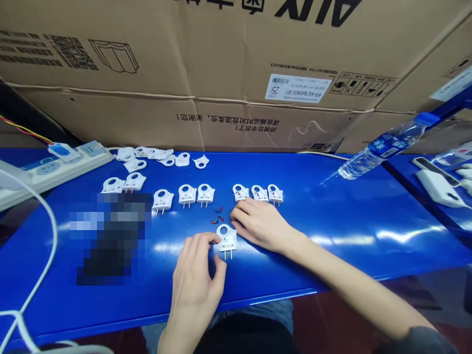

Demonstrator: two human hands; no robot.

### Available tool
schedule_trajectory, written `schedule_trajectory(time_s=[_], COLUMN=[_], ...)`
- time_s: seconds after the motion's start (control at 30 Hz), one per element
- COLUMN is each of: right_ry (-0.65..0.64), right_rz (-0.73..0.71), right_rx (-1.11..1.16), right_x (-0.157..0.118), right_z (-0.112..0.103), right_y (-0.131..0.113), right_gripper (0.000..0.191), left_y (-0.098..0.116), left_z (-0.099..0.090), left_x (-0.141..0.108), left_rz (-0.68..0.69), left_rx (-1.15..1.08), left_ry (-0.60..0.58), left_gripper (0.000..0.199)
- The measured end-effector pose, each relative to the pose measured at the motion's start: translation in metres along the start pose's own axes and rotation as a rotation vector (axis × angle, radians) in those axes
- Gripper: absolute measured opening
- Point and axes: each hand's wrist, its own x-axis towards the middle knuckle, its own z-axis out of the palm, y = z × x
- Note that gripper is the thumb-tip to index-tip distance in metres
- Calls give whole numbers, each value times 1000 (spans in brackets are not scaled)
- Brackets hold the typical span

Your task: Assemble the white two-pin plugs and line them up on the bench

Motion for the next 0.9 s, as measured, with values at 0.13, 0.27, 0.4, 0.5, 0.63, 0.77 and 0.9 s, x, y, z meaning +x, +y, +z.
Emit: schedule_trajectory(time_s=[0.13,0.27,0.4,0.5,0.63,0.77,0.9], right_ry=[53,132,133,91,29,18,20], right_rz=[61,168,207,225,252,257,243], right_rx=[11,223,494,620,679,663,640], right_x=[-1,-1,-2,-3,-4,-4,-4], right_z=[-4,-13,-17,-14,-10,-9,-7], right_y=[-3,-6,-11,-16,-22,-24,-24], right_gripper=[18,15,10,7,6,7,8], left_y=[3,3,1,1,0,0,0], left_z=[1,1,0,0,0,1,1], left_x=[0,1,1,0,-1,-1,0], left_rz=[5,24,35,22,-43,-83,-57], left_rx=[-19,-34,-49,-68,-99,-112,-96], left_ry=[-15,-15,-1,7,27,44,54], left_gripper=[14,10,12,13,14,18,20])
